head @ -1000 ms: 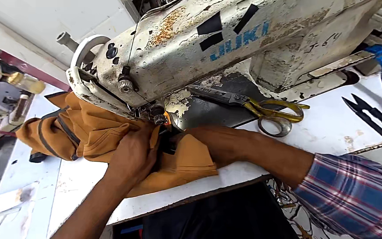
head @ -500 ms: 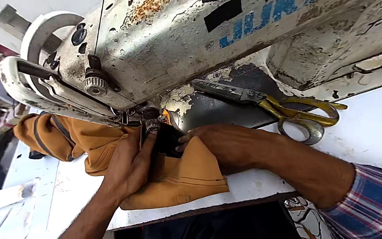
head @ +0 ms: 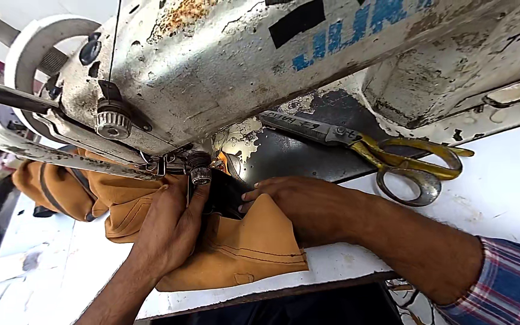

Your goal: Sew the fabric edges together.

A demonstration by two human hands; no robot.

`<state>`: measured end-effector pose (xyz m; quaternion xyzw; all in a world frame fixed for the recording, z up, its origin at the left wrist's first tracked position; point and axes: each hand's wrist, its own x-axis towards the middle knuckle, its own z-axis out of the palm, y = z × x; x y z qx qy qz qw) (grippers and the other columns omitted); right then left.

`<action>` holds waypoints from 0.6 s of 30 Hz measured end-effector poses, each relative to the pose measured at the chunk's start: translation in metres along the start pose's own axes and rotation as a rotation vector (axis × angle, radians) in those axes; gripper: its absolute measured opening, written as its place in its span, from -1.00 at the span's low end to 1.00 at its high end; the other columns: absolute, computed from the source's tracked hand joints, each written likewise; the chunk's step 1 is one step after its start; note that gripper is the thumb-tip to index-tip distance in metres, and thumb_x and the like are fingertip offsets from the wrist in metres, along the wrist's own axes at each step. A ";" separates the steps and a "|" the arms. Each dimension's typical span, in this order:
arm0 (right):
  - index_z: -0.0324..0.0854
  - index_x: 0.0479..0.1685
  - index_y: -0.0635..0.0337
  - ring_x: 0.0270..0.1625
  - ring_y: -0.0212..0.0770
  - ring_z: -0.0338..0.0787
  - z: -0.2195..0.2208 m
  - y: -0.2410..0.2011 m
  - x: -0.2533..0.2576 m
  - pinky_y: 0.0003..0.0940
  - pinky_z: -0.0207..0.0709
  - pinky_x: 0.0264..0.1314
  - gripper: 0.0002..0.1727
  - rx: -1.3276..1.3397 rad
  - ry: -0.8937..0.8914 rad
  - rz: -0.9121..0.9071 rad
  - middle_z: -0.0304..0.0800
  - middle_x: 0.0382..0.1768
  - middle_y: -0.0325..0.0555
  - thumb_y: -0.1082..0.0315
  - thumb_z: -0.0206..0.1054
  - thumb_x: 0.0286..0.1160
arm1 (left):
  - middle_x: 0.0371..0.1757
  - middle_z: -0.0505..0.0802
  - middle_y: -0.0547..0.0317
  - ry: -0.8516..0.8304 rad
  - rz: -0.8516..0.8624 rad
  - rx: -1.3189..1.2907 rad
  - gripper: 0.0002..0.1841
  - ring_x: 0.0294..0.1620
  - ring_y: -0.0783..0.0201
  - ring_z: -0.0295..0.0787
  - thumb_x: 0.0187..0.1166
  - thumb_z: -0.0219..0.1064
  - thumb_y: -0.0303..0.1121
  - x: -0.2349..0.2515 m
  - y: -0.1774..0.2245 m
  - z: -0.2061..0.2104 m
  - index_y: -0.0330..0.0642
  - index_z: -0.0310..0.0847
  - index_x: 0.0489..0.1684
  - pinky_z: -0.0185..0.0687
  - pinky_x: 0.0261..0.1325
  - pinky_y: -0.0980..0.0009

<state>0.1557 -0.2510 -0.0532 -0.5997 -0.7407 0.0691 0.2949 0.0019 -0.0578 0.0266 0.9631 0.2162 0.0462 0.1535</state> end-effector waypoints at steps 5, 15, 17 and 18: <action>0.82 -0.07 0.12 0.40 -0.17 0.73 0.000 0.001 0.000 -0.28 0.45 0.60 -0.67 -0.025 -0.013 -0.019 0.87 0.12 -0.15 0.19 0.57 0.19 | -0.30 0.83 0.03 0.071 0.321 0.317 -0.54 -0.23 0.00 0.85 0.74 0.02 -0.07 -0.018 0.002 0.026 -0.25 0.75 0.02 0.78 -0.19 0.00; 0.73 0.03 0.06 0.47 -0.19 0.73 0.011 0.008 -0.002 -0.23 0.44 0.68 -0.72 -0.108 0.101 -0.121 0.88 0.15 -0.17 0.33 0.13 0.53 | 0.23 0.90 -0.03 0.271 0.431 0.371 -0.58 0.34 -0.04 0.82 0.71 -0.05 -0.41 -0.035 -0.003 0.068 -0.26 0.78 0.20 0.55 0.54 -0.03; 0.72 0.05 0.05 0.48 -0.20 0.72 0.012 0.008 -0.003 -0.24 0.44 0.68 -0.72 -0.105 0.125 -0.117 0.88 0.18 -0.18 0.30 0.10 0.60 | 0.18 0.91 -0.05 0.279 0.442 0.343 -0.61 0.30 -0.02 0.84 0.72 -0.03 -0.42 -0.034 -0.003 0.068 -0.25 0.78 0.16 0.59 0.51 -0.03; 0.72 0.05 0.04 0.49 -0.21 0.71 0.013 0.008 -0.003 -0.25 0.43 0.69 -0.72 -0.103 0.127 -0.115 0.87 0.19 -0.18 0.27 0.09 0.64 | 0.15 0.92 -0.04 0.280 0.447 0.341 -0.60 0.28 -0.01 0.85 0.74 -0.04 -0.39 -0.033 -0.004 0.067 -0.25 0.78 0.15 0.60 0.50 -0.02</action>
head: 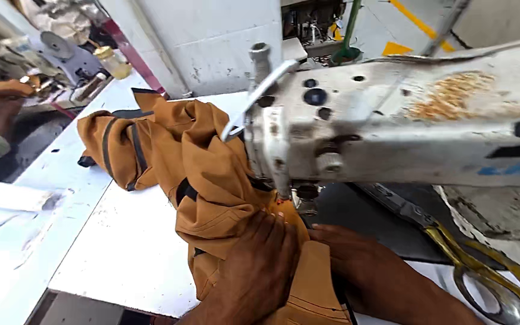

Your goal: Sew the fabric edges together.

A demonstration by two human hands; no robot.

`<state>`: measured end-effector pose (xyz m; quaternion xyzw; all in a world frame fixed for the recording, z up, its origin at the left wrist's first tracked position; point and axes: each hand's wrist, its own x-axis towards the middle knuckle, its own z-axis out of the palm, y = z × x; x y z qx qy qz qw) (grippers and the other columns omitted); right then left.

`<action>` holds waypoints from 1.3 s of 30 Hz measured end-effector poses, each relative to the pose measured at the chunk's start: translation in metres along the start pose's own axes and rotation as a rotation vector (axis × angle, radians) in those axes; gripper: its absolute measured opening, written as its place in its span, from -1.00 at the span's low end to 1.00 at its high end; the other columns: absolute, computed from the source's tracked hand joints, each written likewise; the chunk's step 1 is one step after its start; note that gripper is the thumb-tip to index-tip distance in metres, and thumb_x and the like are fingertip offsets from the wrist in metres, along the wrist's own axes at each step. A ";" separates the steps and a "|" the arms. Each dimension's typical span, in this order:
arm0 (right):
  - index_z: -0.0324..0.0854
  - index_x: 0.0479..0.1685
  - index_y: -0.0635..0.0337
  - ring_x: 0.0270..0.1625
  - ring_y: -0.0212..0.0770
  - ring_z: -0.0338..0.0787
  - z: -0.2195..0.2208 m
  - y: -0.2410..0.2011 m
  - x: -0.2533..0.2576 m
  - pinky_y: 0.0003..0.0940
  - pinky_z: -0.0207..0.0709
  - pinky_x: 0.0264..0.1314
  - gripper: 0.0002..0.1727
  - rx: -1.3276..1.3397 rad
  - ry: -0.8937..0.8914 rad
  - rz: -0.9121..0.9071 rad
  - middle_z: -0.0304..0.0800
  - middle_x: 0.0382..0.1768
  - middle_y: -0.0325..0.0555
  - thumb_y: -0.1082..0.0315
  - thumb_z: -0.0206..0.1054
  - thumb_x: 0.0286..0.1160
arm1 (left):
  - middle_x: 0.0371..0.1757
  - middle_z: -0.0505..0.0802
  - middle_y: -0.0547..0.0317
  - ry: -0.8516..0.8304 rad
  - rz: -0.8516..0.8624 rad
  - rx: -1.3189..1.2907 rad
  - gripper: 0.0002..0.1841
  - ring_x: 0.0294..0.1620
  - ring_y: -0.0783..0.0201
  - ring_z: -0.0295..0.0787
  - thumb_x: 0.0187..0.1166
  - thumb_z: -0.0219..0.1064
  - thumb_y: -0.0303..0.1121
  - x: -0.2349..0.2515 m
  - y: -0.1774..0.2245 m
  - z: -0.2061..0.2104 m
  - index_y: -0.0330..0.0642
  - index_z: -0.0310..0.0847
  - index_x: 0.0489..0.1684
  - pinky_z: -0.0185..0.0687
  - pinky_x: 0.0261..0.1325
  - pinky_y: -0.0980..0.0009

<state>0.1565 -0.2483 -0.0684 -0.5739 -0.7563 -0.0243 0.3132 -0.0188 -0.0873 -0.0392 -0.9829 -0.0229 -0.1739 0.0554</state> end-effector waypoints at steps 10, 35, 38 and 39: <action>0.68 0.17 0.05 0.65 -0.20 0.56 -0.006 -0.007 0.004 -0.25 0.22 0.83 -0.66 0.025 -0.104 0.083 0.81 0.33 -0.11 0.11 0.09 0.74 | 0.10 0.89 -0.01 -0.037 0.116 -0.075 -0.62 0.29 0.01 0.81 0.78 -0.03 -0.28 0.007 -0.029 0.001 -0.21 0.73 0.16 0.63 0.46 0.09; 0.84 -0.07 0.13 0.47 -0.24 0.73 -0.007 -0.014 0.007 -0.28 0.32 0.78 -0.71 0.118 -0.068 0.079 0.92 0.10 -0.19 0.31 0.16 0.61 | -0.32 0.79 0.38 -0.210 -0.495 -0.490 -0.63 -0.25 0.48 0.79 0.80 0.00 -0.04 0.029 -0.052 -0.034 0.00 0.65 0.18 0.72 -0.23 0.28; 0.84 -0.10 0.16 0.52 -0.16 0.71 -0.006 -0.011 0.008 -0.26 0.31 0.79 -0.72 0.111 -0.062 0.054 0.92 0.14 -0.13 0.32 0.17 0.61 | -0.42 0.73 0.43 -0.205 -0.518 -0.494 -0.64 -0.36 0.53 0.73 0.79 0.00 0.00 0.033 -0.051 -0.035 0.02 0.66 0.01 0.66 -0.33 0.38; 0.83 -0.11 0.16 0.52 -0.15 0.70 -0.006 -0.010 0.008 -0.27 0.31 0.79 -0.72 0.110 -0.061 0.053 0.92 0.13 -0.13 0.32 0.17 0.61 | -0.44 0.72 0.45 -0.199 -0.509 -0.483 -0.64 -0.38 0.55 0.72 0.78 0.00 0.01 0.033 -0.051 -0.035 0.03 0.66 -0.01 0.65 -0.35 0.40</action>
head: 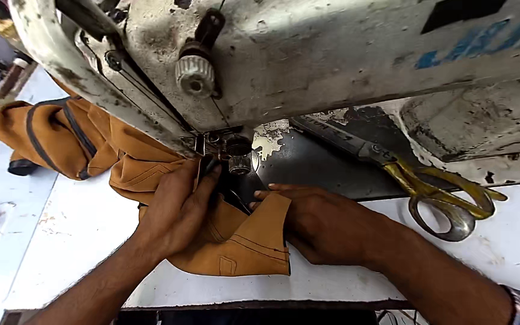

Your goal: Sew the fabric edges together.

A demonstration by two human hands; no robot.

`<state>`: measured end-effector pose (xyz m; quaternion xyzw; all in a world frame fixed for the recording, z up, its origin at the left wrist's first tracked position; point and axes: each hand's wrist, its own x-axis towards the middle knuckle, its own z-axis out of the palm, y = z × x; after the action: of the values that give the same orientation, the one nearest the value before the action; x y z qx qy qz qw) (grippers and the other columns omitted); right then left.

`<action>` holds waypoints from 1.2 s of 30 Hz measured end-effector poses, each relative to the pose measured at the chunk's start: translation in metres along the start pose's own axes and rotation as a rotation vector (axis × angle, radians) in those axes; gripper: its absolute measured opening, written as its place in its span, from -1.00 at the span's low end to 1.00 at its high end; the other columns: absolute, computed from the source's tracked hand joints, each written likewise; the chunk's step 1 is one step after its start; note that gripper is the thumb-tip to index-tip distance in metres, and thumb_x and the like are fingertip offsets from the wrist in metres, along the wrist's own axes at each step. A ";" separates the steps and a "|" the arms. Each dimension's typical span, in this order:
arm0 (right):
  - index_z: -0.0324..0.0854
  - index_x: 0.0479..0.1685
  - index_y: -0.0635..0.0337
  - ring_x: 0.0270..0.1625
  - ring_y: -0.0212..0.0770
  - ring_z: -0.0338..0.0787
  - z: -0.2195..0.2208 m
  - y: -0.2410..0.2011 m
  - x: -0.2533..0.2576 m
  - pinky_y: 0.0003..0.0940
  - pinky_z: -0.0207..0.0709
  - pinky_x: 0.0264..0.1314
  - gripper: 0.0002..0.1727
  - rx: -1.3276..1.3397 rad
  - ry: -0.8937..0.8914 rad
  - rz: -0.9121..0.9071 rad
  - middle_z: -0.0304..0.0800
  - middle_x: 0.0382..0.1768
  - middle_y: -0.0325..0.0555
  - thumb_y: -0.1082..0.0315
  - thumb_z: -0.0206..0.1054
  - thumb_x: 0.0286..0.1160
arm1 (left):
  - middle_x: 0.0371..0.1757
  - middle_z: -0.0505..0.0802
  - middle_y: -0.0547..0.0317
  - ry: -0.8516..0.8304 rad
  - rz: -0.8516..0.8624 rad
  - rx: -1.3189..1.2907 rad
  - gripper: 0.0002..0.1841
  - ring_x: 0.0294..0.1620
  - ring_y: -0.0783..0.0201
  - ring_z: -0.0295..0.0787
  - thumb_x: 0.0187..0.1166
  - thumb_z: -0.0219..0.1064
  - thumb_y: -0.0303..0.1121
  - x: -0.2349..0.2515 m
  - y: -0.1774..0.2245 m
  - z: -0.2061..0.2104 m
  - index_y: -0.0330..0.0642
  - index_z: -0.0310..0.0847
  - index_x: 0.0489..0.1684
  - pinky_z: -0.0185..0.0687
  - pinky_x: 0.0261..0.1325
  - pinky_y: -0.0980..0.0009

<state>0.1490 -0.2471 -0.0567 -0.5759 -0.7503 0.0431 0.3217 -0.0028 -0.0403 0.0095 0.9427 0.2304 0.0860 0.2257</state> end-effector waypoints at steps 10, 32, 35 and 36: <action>0.81 -0.26 0.13 0.33 -0.25 0.81 -0.001 0.003 -0.001 -0.37 0.45 0.66 -0.79 0.007 0.047 0.023 0.93 -0.13 -0.19 0.37 0.23 0.54 | -0.51 0.69 0.29 0.084 0.233 0.235 -0.60 -0.41 0.34 0.73 0.76 -0.02 -0.06 -0.002 -0.001 0.010 -0.15 0.65 0.01 0.62 -0.39 0.26; 0.64 0.37 0.10 0.76 -0.15 0.42 0.005 0.000 -0.007 -0.21 0.16 0.87 -0.53 -0.077 -0.062 0.047 0.67 0.52 -0.08 0.00 0.08 0.77 | 0.07 0.87 0.18 0.119 0.633 0.337 -0.65 0.20 0.16 0.80 0.60 0.17 -0.17 -0.010 -0.031 0.039 -0.05 0.81 0.12 0.66 0.35 0.12; 0.61 0.43 0.07 0.77 -0.19 0.39 0.004 -0.002 -0.005 -0.23 0.11 0.89 -0.48 -0.073 -0.096 0.066 0.66 0.54 -0.12 -0.08 0.09 0.78 | 0.05 0.87 0.18 0.112 0.695 0.323 -0.65 0.19 0.17 0.80 0.63 0.14 -0.14 0.000 -0.037 0.034 -0.05 0.82 0.07 0.65 0.36 0.16; 0.61 0.43 0.08 0.77 -0.20 0.38 0.004 -0.002 -0.004 -0.23 0.10 0.89 -0.48 -0.067 -0.103 0.066 0.65 0.55 -0.12 -0.08 0.09 0.78 | 0.04 0.87 0.18 0.107 0.716 0.315 -0.66 0.18 0.16 0.79 0.63 0.14 -0.18 0.003 -0.039 0.032 -0.05 0.82 0.08 0.64 0.37 0.15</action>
<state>0.1460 -0.2501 -0.0607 -0.6078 -0.7475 0.0579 0.2616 -0.0071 -0.0204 -0.0371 0.9807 -0.0909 0.1719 0.0219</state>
